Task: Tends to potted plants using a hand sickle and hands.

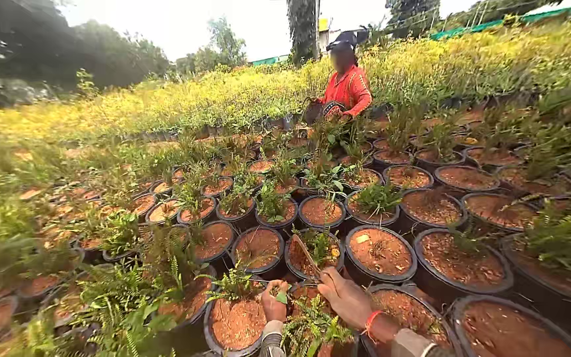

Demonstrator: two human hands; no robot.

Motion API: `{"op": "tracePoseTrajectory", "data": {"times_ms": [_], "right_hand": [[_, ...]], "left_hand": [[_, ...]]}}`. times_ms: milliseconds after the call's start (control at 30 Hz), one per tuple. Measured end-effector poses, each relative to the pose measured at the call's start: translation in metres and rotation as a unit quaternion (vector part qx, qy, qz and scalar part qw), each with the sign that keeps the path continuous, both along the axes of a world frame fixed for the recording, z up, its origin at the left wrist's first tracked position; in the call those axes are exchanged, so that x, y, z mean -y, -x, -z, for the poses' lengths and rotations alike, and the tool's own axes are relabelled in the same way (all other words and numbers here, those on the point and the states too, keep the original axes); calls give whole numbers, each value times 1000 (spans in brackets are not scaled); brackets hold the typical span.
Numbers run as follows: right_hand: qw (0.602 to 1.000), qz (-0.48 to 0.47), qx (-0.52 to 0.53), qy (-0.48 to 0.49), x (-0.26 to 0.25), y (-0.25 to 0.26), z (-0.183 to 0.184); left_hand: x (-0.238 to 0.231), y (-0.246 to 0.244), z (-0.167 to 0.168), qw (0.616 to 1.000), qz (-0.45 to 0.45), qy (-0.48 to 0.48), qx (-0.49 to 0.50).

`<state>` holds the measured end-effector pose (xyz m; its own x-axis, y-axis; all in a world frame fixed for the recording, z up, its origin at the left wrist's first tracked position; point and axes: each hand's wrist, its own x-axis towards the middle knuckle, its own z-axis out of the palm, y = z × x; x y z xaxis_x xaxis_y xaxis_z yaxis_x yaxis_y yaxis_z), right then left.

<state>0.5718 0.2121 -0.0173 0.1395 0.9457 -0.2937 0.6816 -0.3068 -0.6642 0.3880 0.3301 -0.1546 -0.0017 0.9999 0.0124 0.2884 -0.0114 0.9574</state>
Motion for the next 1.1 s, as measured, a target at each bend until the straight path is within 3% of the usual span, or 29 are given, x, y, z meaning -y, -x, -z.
{"op": "tracePoseTrajectory", "data": {"times_ms": [100,200,400,500,700,833,933,1100], "right_hand": [[1000,5,16,22,-32,8,23],[993,-7,35,115,-36,10,45],[982,-40,122,139,-27,-7,-25],[979,-36,169,112,-26,2,-37],[970,-45,190,145,-16,7,30],[977,-24,182,113,-7,-5,-1],[968,-26,236,83,-7,-4,-19],[952,-43,256,161,-5,-23,21]], "left_hand": [[-5,0,7,1000,-6,-9,-10],[-5,1,3,1000,9,10,-23],[-3,0,-5,999,15,21,-27],[-1,-2,-9,999,17,27,-19],[0,-1,-12,999,24,30,-23],[2,-2,-11,998,30,48,-20],[1,-4,-12,998,35,50,-24],[-1,-3,-9,997,42,47,-36]]}}
